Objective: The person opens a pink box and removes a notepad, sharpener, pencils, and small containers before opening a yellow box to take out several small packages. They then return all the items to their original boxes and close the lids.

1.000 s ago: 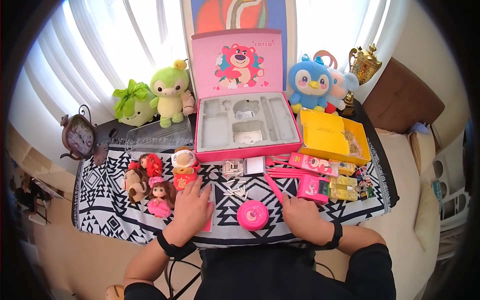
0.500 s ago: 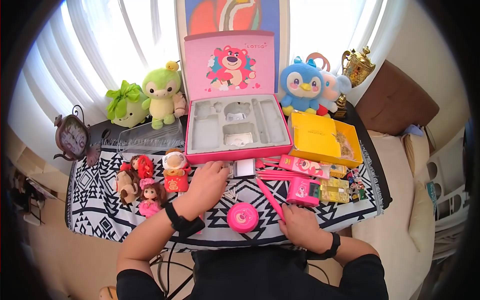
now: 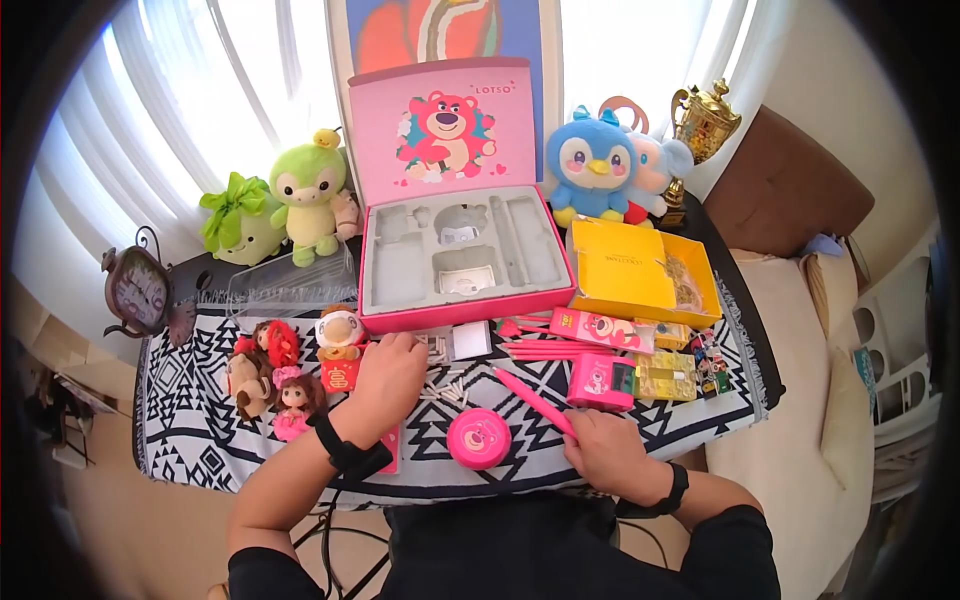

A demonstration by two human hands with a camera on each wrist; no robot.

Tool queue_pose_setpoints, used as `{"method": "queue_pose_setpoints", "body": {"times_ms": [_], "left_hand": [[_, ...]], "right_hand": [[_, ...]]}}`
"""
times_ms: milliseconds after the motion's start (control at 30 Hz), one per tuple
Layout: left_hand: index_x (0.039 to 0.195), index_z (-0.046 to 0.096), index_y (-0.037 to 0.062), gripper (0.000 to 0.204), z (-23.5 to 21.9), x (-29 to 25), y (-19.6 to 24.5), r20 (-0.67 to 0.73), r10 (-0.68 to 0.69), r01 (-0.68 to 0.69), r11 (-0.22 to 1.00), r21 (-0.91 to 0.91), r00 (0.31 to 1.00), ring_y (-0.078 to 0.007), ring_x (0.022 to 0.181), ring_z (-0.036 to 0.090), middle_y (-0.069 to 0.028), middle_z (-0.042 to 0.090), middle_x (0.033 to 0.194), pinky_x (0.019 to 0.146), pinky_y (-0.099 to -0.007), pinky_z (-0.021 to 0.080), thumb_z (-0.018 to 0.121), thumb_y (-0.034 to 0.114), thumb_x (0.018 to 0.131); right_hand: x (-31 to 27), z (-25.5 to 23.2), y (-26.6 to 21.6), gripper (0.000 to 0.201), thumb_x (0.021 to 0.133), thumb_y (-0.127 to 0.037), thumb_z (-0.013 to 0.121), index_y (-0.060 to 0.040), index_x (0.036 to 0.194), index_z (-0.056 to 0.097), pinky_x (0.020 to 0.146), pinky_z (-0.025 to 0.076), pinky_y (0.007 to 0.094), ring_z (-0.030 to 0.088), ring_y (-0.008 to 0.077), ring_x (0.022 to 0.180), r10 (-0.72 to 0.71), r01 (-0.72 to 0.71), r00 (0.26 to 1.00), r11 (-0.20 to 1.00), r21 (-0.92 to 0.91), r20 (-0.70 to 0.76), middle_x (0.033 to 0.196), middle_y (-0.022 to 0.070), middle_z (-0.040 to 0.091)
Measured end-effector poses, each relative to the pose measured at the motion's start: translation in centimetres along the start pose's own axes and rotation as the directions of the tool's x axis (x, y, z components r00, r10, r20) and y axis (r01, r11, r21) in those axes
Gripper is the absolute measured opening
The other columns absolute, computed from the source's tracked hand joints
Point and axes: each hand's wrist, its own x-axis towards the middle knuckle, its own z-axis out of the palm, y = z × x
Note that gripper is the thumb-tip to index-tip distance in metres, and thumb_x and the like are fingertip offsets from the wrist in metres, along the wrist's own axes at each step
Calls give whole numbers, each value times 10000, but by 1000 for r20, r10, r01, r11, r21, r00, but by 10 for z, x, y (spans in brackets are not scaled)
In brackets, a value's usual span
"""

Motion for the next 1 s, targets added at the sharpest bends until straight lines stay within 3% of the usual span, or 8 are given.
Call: {"method": "queue_pose_setpoints", "body": {"times_ms": [33, 133, 300, 433, 567, 733, 900, 1000], "left_hand": [[924, 660, 29, 136, -1, 2, 2, 0, 0, 0, 1000, -1, 1000, -328, 949, 627, -116, 647, 1013, 794, -454, 518, 679, 83, 801], [978, 667, 27, 182, -1, 11, 12, -90, 60, -70, 991, -116, 994, -333, 971, 628, -127, 648, 1060, 821, -452, 519, 684, 76, 804], [1031, 675, 35, 215, 7, 16, 16, 0, 74, -73, 991, -113, 997, -343, 1023, 627, -144, 648, 1121, 865, -448, 523, 691, 90, 824], [1026, 675, 26, 204, -1, 18, 19, -45, 56, -63, 983, -172, 997, -346, 1020, 626, -144, 644, 1125, 870, -456, 522, 688, 87, 832], [1102, 656, 5, 281, -15, 26, 19, -150, 27, -66, 964, -257, 988, -376, 1088, 608, -174, 633, 1180, 930, -468, 505, 688, 86, 834], [1248, 606, -12, 427, -11, 48, 14, -237, 73, -101, 989, -109, 969, -416, 1279, 533, -228, 573, 1350, 1050, -500, 449, 683, 99, 843], [1367, 539, -10, 501, 5, 53, 4, -15, -19, 17, 989, -146, 1000, -433, 1386, 451, -238, 519, 1441, 1136, -572, 367, 638, 136, 899], [1393, 521, -5, 514, 3, 52, 5, -8, -17, 16, 991, -136, 1000, -435, 1392, 445, -237, 518, 1445, 1146, -574, 359, 626, 131, 909]], "right_hand": [[0, -2, 0, 278, 842, -176, 700, -19, 1065, 645, 609, 541, 402, 673, 285, 709, -41, 41, 997, 999, -2, -72, 807, 107, 632], [0, -4, 0, 355, 839, -168, 719, -11, 1152, 660, 607, 536, 382, 662, 265, 714, -52, 52, 997, 999, 0, -64, 822, 93, 631], [2, -15, -1, 367, 820, -134, 748, 3, 1154, 680, 593, 524, 374, 646, 260, 695, -142, 150, 976, 988, 41, -168, 815, 89, 617], [3, -27, 3, 376, 792, -86, 771, 19, 1143, 687, 561, 506, 374, 629, 264, 656, -175, 212, 951, 969, 125, -255, 784, 96, 608], [23, -64, -1, 375, 785, -79, 767, 13, 1140, 688, 543, 489, 388, 620, 268, 640, -195, 231, 925, 970, 76, -326, 775, 97, 608], [112, -67, 11, 292, 849, -74, 707, 16, 1125, 676, 605, 497, 427, 624, 323, 693, -262, 244, 860, 965, -99, -437, 783, 141, 598], [198, -42, 50, 142, 866, -92, 621, 0, 971, 649, 660, 554, 426, 684, 329, 781, -263, 162, 909, 938, -308, -323, 835, 147, 640], [226, -30, 62, 155, 845, -56, 598, 4, 971, 665, 708, 570, 425, 692, 351, 811, -247, 141, 932, 921, -363, -265, 865, 171, 657]]}}
